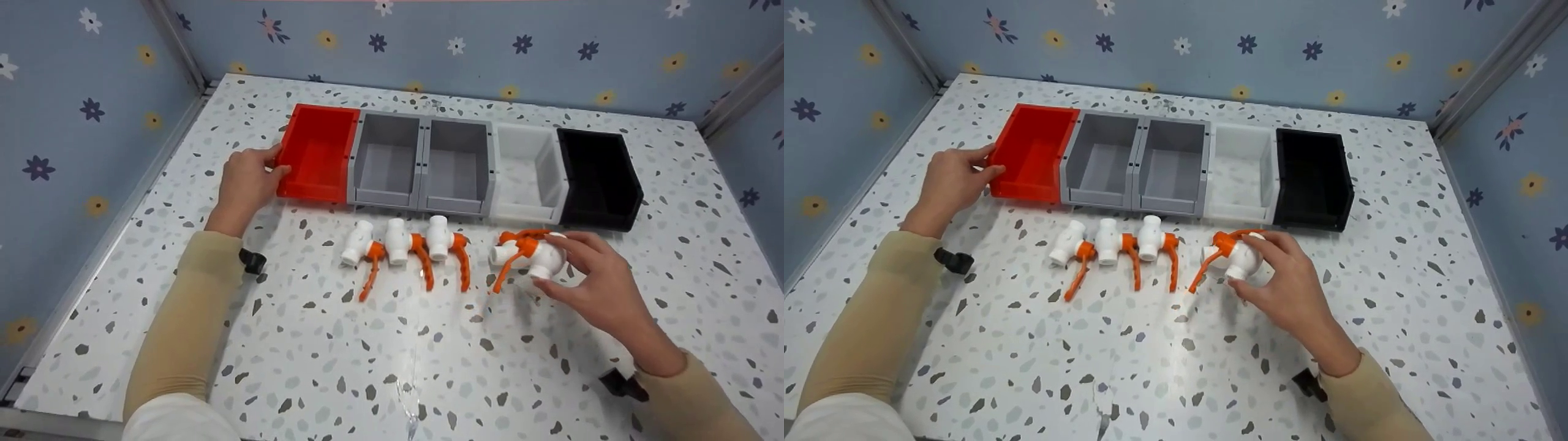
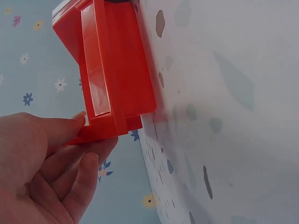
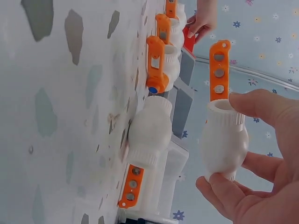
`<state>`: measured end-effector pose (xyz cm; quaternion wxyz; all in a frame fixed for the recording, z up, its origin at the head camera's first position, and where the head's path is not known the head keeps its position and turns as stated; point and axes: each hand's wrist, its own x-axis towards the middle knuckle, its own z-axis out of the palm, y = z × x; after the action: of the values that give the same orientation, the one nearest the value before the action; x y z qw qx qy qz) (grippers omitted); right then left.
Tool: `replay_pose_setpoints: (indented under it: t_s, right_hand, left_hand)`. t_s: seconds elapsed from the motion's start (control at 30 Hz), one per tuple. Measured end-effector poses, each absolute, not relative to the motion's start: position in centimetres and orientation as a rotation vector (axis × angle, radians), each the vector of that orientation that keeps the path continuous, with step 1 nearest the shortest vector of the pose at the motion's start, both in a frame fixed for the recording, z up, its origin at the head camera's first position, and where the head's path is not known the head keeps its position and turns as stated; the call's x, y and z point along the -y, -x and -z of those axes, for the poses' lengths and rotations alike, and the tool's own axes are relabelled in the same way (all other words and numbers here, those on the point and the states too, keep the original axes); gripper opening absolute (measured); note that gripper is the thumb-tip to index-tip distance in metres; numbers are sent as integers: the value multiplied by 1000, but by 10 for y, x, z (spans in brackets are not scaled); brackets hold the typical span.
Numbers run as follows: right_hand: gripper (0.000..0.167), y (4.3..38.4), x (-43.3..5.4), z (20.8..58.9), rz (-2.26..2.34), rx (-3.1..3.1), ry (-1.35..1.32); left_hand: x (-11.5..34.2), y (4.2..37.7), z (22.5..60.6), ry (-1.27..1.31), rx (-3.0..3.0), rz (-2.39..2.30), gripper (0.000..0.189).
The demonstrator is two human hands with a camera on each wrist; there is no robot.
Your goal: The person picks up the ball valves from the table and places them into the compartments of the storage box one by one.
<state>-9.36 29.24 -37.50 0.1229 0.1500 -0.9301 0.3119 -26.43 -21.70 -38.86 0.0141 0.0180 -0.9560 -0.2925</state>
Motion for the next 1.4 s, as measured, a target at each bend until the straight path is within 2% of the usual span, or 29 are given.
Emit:
replay_pose_setpoints:
  t_s: [0.23, 0.47, 0.77, 1.4]
  right_hand:
    - [48, 101, -304, 371, -938, 2649, -350]
    - [57, 110, -322, 367, -752, 2639, -297]
    - [51, 130, -349, 358, -838, 2667, -83]
    - [54, 184, -392, 363, -831, 2677, -22]
  left_hand:
    - [217, 264, 389, -71, 2980, 892, 54]
    - [215, 265, 388, -68, 2991, 884, 55]
    - [212, 265, 383, -50, 2989, 898, 55]
    - [216, 264, 388, -73, 2980, 856, 53]
